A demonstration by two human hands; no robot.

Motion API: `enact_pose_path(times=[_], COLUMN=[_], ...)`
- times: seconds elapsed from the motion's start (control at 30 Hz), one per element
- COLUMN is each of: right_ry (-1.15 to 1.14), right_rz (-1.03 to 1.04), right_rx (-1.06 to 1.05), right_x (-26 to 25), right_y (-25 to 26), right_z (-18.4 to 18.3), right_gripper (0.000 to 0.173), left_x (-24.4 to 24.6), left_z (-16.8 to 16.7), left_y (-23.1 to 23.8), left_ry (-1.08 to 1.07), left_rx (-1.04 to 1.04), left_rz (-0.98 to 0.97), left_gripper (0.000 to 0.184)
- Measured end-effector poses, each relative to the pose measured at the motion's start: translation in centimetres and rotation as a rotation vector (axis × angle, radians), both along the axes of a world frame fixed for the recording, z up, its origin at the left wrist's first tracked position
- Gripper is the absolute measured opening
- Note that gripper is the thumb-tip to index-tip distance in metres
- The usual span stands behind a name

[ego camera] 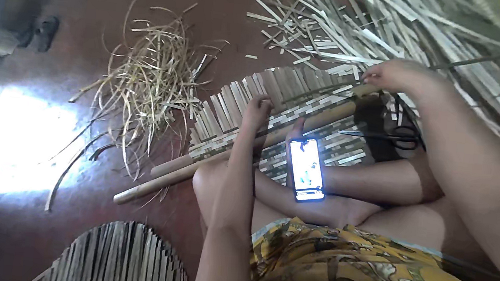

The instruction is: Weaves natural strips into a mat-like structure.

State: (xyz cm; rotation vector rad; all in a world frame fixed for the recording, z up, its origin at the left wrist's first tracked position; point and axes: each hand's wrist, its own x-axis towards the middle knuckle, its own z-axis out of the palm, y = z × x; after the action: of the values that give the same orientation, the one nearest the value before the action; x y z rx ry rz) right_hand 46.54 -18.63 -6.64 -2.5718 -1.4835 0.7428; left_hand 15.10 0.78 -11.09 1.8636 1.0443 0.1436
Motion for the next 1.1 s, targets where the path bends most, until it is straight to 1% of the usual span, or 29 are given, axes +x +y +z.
enact_pose_path(times=[0.07,0.13,0.2,0.23,0.27,0.3,0.33,0.37,0.4,0.47,0.5,0.57,0.67,0.73,0.8,0.87,0.93,1.0,1.1], right_ry=[-0.019,-0.031,-0.032,-0.032,-0.043,-0.053,-0.066,-0.075,-0.083,-0.088,-0.081,-0.072,-0.039,-0.044,-0.059,-0.077,-0.103,-0.111,-0.08], right_rz=[0.049,0.058,0.058,0.061,0.067,0.069,0.069,0.07,0.073,0.079,0.076,0.078,0.125,0.189,0.257,0.305,0.313,0.301,0.256], right_rx=[0.025,0.024,0.023,0.023,0.023,0.024,0.015,0.015,0.022,0.037,0.031,0.031,0.064,0.086,0.119,0.118,0.096,0.079,0.022], right_x=[-1.9,-3.3,-3.7,-3.6,-3.6,-3.6,-3.5,-3.3,-2.9,-2.1,-2.0,-2.2,-3.8,-6.0,-7.9,-9.2,-9.6,-9.2,-8.2], right_y=[1.0,1.6,1.7,1.6,1.5,1.4,1.4,1.3,1.1,0.8,0.8,1.0,2.4,3.6,4.6,5.5,6.1,6.2,6.3], right_z=[-0.2,-0.1,0.1,0.2,0.3,0.3,0.4,0.2,-0.2,-1.0,-1.1,-1.0,-1.7,-2.1,-3.2,-3.5,-3.4,-3.4,-2.9], right_gripper=[0.027,0.027,0.028,0.029,0.029,0.028,0.028,0.028,0.028,0.028,0.028,0.028,0.03,0.031,0.031,0.032,0.032,0.031,0.032], left_x=[-1.7,-3.3,-4.2,-4.1,-3.3,-1.3,-2.6,-2.9,-3.0,-3.9,-4.7,-6.2,-7.2,-7.7,-8.9,-10.6,-11.6,-11.4,-9.9], left_z=[-0.1,-0.4,-0.9,-0.2,2.2,6.0,1.9,-0.7,-1.7,-1.3,-0.6,0.5,0.4,0.3,0.3,0.2,-0.3,-0.8,-1.5], left_y=[0.8,2.3,2.9,2.3,1.3,1.8,1.9,3.4,4.8,6.4,6.4,5.4,3.7,3.4,3.7,4.8,5.9,6.1,6.5], left_ry=[0.05,0.054,0.054,0.116,0.296,0.592,0.368,0.255,0.219,0.181,0.144,0.051,-0.05,-0.048,0.011,0.073,0.074,0.067,0.242], left_rx=[0.03,0.05,0.096,0.144,0.112,-0.185,0.074,0.081,0.014,-0.09,-0.101,-0.086,-0.065,-0.032,0.028,0.097,0.109,0.049,0.009], left_rz=[0.153,0.278,0.264,0.23,0.178,0.092,0.109,0.104,0.082,0.016,-0.031,-0.094,-0.097,-0.046,0.12,0.314,0.421,0.384,0.28], left_gripper=[0.034,0.03,0.031,0.033,0.037,0.044,0.041,0.041,0.04,0.037,0.036,0.034,0.03,0.034,0.038,0.034,0.028,0.028,0.035])
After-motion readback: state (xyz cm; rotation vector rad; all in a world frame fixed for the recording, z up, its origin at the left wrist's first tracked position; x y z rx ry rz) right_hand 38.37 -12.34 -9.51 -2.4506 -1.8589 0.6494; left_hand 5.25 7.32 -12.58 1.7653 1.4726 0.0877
